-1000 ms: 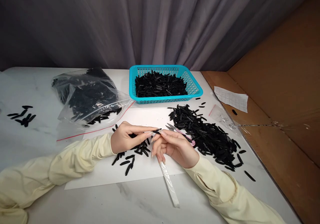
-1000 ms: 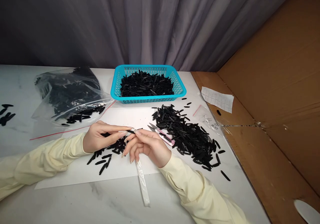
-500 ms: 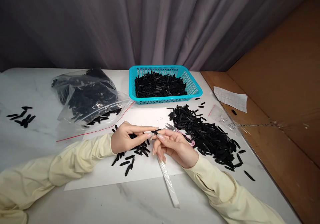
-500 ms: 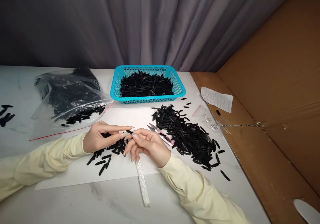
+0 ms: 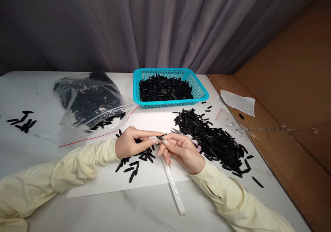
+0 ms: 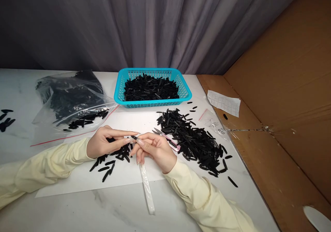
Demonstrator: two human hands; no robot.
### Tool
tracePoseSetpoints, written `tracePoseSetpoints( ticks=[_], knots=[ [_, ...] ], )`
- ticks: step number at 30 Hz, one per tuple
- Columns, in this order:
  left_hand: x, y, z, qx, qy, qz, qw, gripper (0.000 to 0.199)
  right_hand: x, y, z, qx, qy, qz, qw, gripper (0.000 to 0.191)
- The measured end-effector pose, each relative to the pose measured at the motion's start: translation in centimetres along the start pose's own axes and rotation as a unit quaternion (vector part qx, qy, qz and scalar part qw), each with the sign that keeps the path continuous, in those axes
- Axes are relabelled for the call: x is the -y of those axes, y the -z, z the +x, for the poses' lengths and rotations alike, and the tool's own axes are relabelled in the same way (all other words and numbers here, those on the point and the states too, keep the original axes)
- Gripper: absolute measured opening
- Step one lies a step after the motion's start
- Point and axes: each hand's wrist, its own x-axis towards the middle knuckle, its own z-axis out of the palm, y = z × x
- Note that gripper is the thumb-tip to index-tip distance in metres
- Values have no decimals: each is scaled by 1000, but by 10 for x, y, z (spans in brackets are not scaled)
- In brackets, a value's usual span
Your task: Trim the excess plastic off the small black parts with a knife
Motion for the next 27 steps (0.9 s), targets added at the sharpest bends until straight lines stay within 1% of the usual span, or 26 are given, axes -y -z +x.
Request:
tracePoseSetpoints(
  ticks=[6,13,18,22,27],
  knots=[
    [6,-1,-2,-3,-8,-3,1000,32,1,-1,0,0,-3,-2,1000,22],
    [4,0,-1,5,2,-16,1000,30,-3,-1,0,-22,37,-31,999,21],
    [1,0,0,7,13,-3,1000,30,-4,-2,0,-31,59,-46,997,18],
    [1,-1,0,5,18,1,1000,32,-3,-4,-1,-41,68,-63,995,17],
    [3,-1,0,6,13,20,1000,35,-4,-5,-1,-40,72,-69,994,14]
  ],
)
